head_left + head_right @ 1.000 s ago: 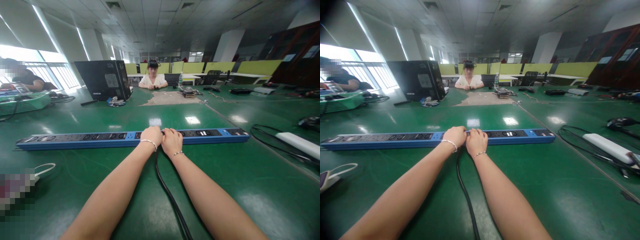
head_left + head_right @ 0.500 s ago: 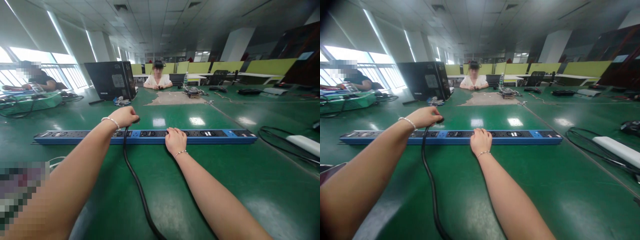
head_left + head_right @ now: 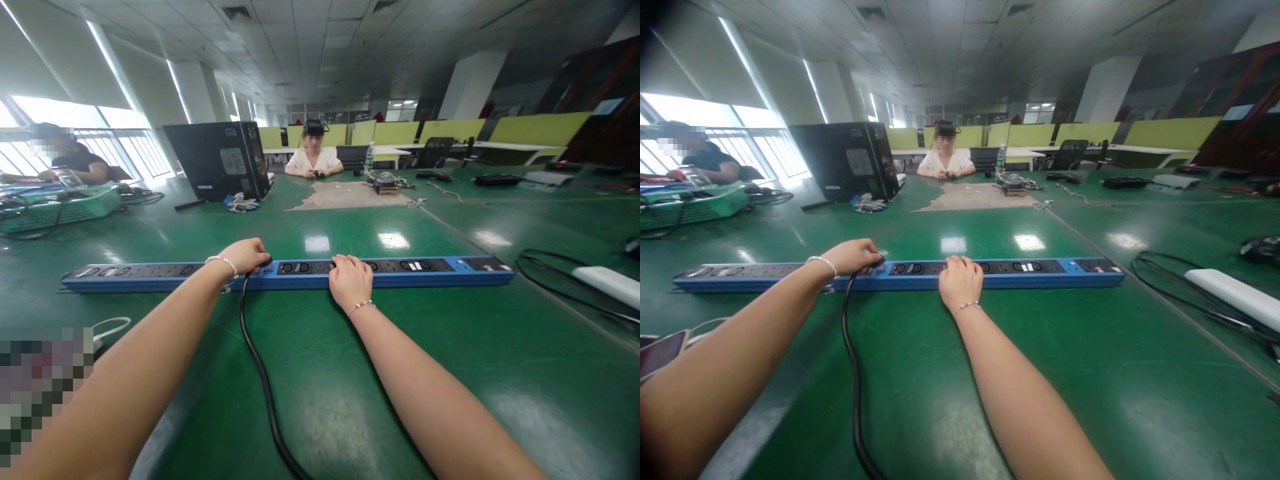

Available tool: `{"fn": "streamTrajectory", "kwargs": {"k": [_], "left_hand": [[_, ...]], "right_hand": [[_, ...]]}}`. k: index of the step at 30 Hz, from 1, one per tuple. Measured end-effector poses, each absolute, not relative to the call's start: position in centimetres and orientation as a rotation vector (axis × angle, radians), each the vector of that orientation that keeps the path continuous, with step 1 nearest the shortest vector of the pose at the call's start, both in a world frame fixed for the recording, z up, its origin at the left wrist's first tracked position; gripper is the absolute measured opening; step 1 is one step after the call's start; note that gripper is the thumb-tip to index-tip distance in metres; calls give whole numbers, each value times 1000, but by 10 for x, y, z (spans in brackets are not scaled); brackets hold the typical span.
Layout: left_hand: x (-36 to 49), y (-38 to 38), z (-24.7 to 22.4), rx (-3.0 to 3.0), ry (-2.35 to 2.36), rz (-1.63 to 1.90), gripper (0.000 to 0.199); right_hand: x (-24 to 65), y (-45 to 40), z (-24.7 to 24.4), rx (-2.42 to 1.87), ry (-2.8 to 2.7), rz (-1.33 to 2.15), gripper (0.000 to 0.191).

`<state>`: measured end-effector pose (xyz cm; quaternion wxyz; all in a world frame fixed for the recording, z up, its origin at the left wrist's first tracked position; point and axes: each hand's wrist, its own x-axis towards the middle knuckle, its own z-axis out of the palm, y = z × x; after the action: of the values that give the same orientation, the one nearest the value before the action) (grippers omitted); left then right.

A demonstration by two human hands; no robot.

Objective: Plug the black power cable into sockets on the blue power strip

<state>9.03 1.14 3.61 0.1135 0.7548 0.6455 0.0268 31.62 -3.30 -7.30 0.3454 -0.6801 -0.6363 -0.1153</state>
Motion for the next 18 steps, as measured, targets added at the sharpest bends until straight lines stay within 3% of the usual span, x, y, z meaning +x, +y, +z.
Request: {"fn": "streamTrajectory", "kwargs": {"k": [18], "left_hand": [[102, 23, 23, 2312, 1980, -97, 29]], "right_hand": [[317, -32, -74, -1760, -1654, -296, 34]]}}
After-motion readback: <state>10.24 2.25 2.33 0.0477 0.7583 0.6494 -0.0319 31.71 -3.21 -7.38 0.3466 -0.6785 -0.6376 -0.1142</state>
